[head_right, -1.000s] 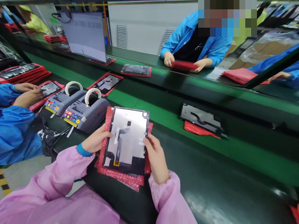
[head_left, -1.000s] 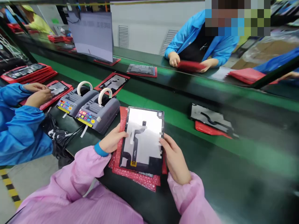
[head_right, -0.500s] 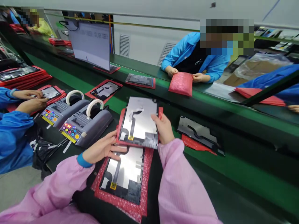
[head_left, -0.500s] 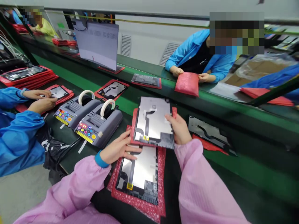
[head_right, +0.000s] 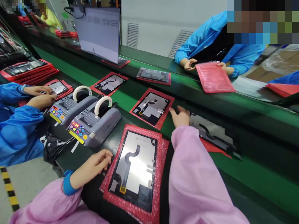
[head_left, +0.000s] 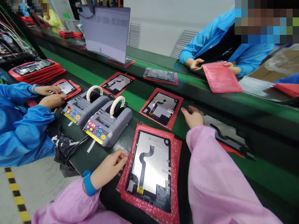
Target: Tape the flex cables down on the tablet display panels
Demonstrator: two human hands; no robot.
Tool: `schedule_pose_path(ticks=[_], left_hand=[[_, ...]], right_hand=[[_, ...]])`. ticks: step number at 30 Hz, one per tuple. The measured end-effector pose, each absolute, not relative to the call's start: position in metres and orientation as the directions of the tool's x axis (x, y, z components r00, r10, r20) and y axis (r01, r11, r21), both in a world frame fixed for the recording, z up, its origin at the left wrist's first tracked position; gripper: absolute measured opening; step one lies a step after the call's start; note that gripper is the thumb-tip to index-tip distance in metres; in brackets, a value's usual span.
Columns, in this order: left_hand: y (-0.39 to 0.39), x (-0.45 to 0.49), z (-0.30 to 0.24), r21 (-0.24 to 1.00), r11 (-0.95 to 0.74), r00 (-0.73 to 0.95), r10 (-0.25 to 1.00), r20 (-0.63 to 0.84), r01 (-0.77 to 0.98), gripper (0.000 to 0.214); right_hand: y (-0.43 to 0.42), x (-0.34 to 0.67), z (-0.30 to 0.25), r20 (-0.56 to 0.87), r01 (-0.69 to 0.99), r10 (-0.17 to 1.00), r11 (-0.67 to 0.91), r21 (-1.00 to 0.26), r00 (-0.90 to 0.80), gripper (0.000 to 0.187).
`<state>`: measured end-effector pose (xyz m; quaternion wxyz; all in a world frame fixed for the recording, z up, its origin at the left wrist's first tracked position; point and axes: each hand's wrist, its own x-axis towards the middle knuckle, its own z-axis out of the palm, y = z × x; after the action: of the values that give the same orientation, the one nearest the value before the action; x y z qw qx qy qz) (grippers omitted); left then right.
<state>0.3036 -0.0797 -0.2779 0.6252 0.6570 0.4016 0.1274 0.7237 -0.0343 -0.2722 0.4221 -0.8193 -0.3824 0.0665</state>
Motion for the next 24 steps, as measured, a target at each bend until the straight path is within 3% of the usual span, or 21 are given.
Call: schedule_pose_path(ticks=[4,6,12,15,17,19,22,24], left_hand=[[-0.083,0.319,-0.278,0.876,-0.108,0.664,0.697,-0.270,0.470,0.021],[-0.084,0.323,-0.282,0.871,-0.131,0.657,0.711,-0.250,0.473,0.022],[-0.067,0.271,-0.291,0.939,0.229,0.613,0.712,-0.342,0.257,0.044],[-0.060,0.226,-0.285,0.945,0.250,0.528,0.784,-0.326,0.212,0.048],[-0.060,0.207,-0.280,0.942,0.224,0.463,0.827,-0.319,0.249,0.046],[-0.062,0.200,-0.278,0.936,0.218,0.465,0.822,-0.328,0.275,0.043],[-0.068,0.207,-0.277,0.937,0.236,0.563,0.751,-0.344,0.256,0.039],[-0.072,0.215,-0.278,0.938,0.249,0.631,0.693,-0.347,0.242,0.040]], right_hand=[[-0.093,0.695,-0.270,0.247,0.660,0.752,-0.311,-0.684,0.611,0.044],[-0.124,0.672,-0.268,0.276,0.722,0.807,-0.246,-0.646,0.522,0.039],[-0.206,0.632,-0.291,0.295,0.806,0.884,-0.138,-0.576,0.362,0.029],[-0.225,0.644,-0.312,0.304,0.852,0.897,-0.133,-0.507,0.321,0.028],[-0.228,0.663,-0.319,0.334,0.914,0.895,-0.163,-0.371,0.295,0.028],[-0.225,0.691,-0.318,0.341,0.952,0.889,-0.275,-0.132,0.304,0.030],[-0.216,0.740,-0.309,0.306,0.879,0.883,-0.427,0.212,0.355,0.035],[-0.208,0.769,-0.304,0.272,0.847,0.886,-0.447,0.288,0.375,0.040]])
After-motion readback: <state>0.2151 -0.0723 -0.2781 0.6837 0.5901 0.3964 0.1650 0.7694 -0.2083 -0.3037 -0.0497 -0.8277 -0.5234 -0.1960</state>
